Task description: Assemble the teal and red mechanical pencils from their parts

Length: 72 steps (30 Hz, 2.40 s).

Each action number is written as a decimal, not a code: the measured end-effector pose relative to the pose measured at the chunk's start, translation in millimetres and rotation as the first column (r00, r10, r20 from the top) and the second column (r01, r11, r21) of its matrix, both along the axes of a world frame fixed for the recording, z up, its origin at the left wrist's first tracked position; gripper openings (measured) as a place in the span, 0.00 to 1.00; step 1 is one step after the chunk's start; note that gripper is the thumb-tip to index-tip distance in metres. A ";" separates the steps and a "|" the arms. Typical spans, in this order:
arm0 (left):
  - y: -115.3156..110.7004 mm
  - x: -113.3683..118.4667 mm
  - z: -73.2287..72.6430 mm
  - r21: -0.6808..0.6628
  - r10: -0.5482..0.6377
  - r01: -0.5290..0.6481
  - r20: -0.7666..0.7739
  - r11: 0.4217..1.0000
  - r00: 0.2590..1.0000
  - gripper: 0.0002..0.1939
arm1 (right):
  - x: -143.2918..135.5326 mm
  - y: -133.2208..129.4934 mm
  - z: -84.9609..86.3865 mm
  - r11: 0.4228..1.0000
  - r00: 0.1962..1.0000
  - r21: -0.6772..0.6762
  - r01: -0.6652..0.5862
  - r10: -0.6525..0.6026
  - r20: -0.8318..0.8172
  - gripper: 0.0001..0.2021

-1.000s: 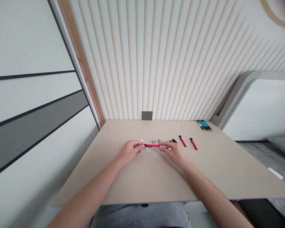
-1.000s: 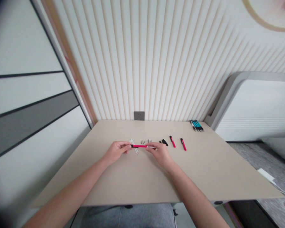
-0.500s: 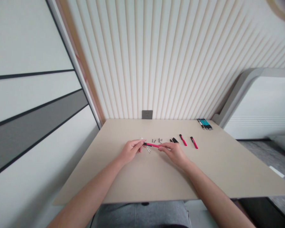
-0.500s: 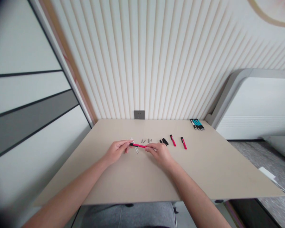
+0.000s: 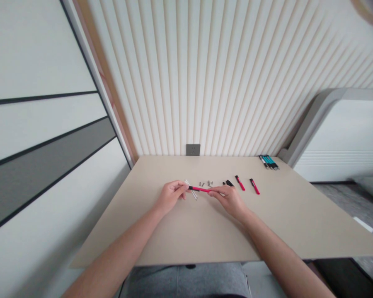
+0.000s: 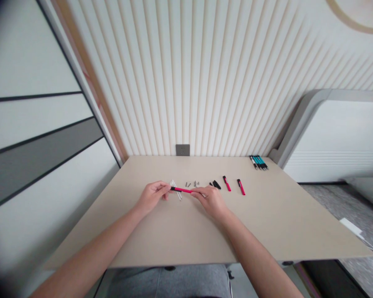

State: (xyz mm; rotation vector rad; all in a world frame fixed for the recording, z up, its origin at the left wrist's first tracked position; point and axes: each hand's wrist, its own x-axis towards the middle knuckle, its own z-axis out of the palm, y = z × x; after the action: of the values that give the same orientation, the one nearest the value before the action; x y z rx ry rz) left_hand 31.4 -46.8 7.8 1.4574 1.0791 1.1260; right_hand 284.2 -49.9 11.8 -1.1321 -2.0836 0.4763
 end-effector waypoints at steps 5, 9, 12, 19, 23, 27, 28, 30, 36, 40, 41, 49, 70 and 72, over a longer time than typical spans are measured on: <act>1.0 -0.4 -4.5 0.063 0.058 -0.057 -0.004 0.996 0.998 0.16 | -2.6 -3.1 6.6 0.996 0.999 -0.084 0.016 -0.019 -0.030 0.14; -0.5 0.6 -1.7 0.054 0.047 -0.050 0.052 0.997 0.998 0.20 | -3.1 -3.7 7.6 0.996 0.998 -0.089 0.021 -0.025 -0.052 0.15; -1.7 1.5 1.3 0.022 0.030 -0.032 0.082 0.999 0.996 0.21 | -2.6 -3.1 6.6 0.998 0.999 -0.057 0.019 -0.022 -0.037 0.14; -1.6 2.0 2.3 -0.007 -0.005 0.005 0.006 1.000 1.000 0.18 | -1.6 -1.4 3.2 1.000 1.000 -0.008 0.022 -0.022 -0.001 0.13; -1.5 2.2 2.4 0.064 0.045 -0.045 -0.005 0.997 0.999 0.15 | -2.3 -2.0 5.1 0.999 0.999 -0.010 0.032 -0.032 0.010 0.13; -2.9 2.7 6.1 0.067 0.045 -0.046 0.009 0.997 0.999 0.17 | -2.7 -2.7 7.3 0.999 0.999 -0.001 0.050 -0.050 0.011 0.14; -3.4 3.0 7.3 0.066 0.050 -0.051 0.017 0.997 0.999 0.18 | -2.7 -2.8 7.3 0.999 0.999 0.001 0.050 -0.050 0.008 0.14; -4.2 3.6 9.2 0.063 0.070 -0.072 0.041 0.995 0.997 0.20 | -2.6 -2.9 6.6 0.999 0.999 0.008 0.042 -0.042 -0.005 0.14; -4.2 3.4 7.8 0.013 0.004 -0.004 0.012 1.000 1.000 0.19 | -1.5 -2.3 2.7 0.999 0.999 0.027 0.044 -0.044 -0.009 0.14; -3.3 3.5 6.8 0.039 0.012 -0.011 -0.019 0.999 1.000 0.17 | -0.8 -2.0 2.0 0.999 0.999 0.026 0.046 -0.047 0.009 0.14; -3.3 3.8 7.1 0.039 0.023 -0.022 -0.015 0.999 1.000 0.17 | -0.8 -2.0 2.1 0.999 0.999 0.023 0.049 -0.049 0.013 0.14; -4.4 2.9 8.7 -0.039 0.006 -0.005 0.026 0.999 1.000 0.21 | -1.2 -1.9 1.7 0.997 0.999 0.059 0.041 -0.042 0.013 0.14; -3.1 1.9 5.4 -0.014 -0.062 0.061 -0.046 0.998 0.997 0.18 | 0.9 2.1 -4.2 0.995 0.999 0.098 0.029 -0.031 0.018 0.15; -2.4 1.8 4.9 0.010 -0.057 0.057 -0.062 0.998 0.996 0.16 | 1.4 3.4 -4.5 0.996 0.999 0.089 0.023 -0.025 0.023 0.15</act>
State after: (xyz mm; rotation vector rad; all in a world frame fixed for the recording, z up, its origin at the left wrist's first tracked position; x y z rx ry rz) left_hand 33.2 -49.1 12.8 1.5311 1.0681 1.0547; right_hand 285.6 -46.5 7.2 -1.1155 -2.0884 0.3567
